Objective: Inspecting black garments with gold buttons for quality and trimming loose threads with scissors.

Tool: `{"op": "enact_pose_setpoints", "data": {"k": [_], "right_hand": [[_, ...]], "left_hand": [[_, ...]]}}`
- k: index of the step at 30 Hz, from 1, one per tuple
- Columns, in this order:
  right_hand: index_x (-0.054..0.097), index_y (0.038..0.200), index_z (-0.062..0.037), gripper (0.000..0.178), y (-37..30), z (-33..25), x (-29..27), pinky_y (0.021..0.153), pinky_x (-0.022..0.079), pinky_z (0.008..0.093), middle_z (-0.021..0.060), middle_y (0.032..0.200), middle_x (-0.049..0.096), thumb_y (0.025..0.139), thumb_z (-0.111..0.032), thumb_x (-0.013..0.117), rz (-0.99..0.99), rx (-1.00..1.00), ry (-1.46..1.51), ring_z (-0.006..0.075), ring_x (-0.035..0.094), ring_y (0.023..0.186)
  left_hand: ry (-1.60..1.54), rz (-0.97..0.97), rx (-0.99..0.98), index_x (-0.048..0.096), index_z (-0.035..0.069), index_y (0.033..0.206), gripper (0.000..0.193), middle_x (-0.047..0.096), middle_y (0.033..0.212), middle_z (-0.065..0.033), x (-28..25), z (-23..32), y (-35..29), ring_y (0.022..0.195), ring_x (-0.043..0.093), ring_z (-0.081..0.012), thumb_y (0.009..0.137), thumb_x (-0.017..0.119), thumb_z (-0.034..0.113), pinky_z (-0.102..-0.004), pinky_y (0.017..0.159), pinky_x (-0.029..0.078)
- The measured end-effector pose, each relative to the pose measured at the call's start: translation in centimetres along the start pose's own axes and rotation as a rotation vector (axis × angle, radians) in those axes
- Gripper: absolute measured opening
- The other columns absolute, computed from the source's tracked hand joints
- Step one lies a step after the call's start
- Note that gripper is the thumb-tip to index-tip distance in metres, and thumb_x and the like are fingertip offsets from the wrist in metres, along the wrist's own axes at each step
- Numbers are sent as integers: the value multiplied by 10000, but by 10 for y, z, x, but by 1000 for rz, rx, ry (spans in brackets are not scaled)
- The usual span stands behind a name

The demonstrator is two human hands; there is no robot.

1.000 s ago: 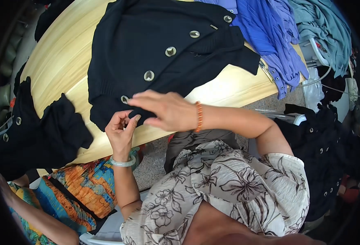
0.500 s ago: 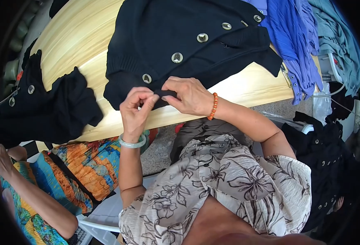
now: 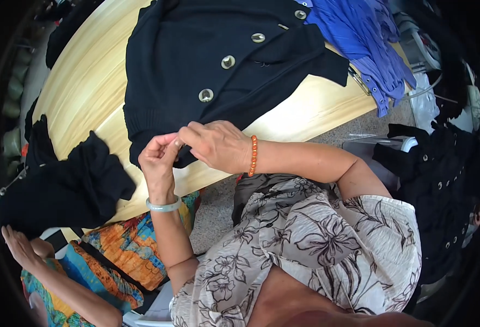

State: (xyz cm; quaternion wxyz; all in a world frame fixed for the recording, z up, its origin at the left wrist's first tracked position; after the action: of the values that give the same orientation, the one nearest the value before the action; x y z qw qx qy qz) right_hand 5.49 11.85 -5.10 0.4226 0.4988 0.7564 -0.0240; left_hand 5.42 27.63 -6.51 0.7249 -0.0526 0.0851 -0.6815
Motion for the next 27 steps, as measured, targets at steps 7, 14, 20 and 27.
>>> {"op": "enact_pose_setpoints", "data": {"k": [7,14,20,27], "right_hand": [[537,1123,9,404,-8,-11,-4,616,529,354,101,850,548,769,-122,682,19,-65,-224,241,656,677],[556,1047,31,330,0,7,-11,665,539,446,183,941,567,804,-177,639,-107,29,39,361,652,752],[599,983,46,278,7,7,-9,689,546,429,192,923,592,802,-164,617,-134,47,61,366,651,778],[609,1024,66,275,7,11,-8,736,546,421,210,961,587,764,-24,595,-176,55,158,361,646,809]], "left_hand": [[-135,-69,-44,693,-4,939,71,673,809,-6,3,2,-8,639,532,-30,870,692,11,-164,572,399],[178,-239,215,556,-47,1302,522,582,1090,-27,8,13,-32,922,531,-98,798,688,-82,-221,841,455],[365,10,395,656,-36,1122,267,632,1075,-106,14,13,-31,974,602,-167,877,557,-79,-276,877,479],[387,7,454,629,-51,1033,178,631,1044,-102,11,9,-23,951,602,-174,896,517,-66,-289,891,477]]}}
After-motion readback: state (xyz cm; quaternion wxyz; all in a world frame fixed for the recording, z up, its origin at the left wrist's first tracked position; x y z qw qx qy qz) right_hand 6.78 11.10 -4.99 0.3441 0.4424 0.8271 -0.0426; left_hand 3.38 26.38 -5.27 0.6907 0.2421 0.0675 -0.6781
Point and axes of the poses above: each hand's wrist, its own y-axis towards the middle knuckle, its own x-axis out of the palm, z = x × y, the point moved 5 cm from there along y, towards the middle knuckle
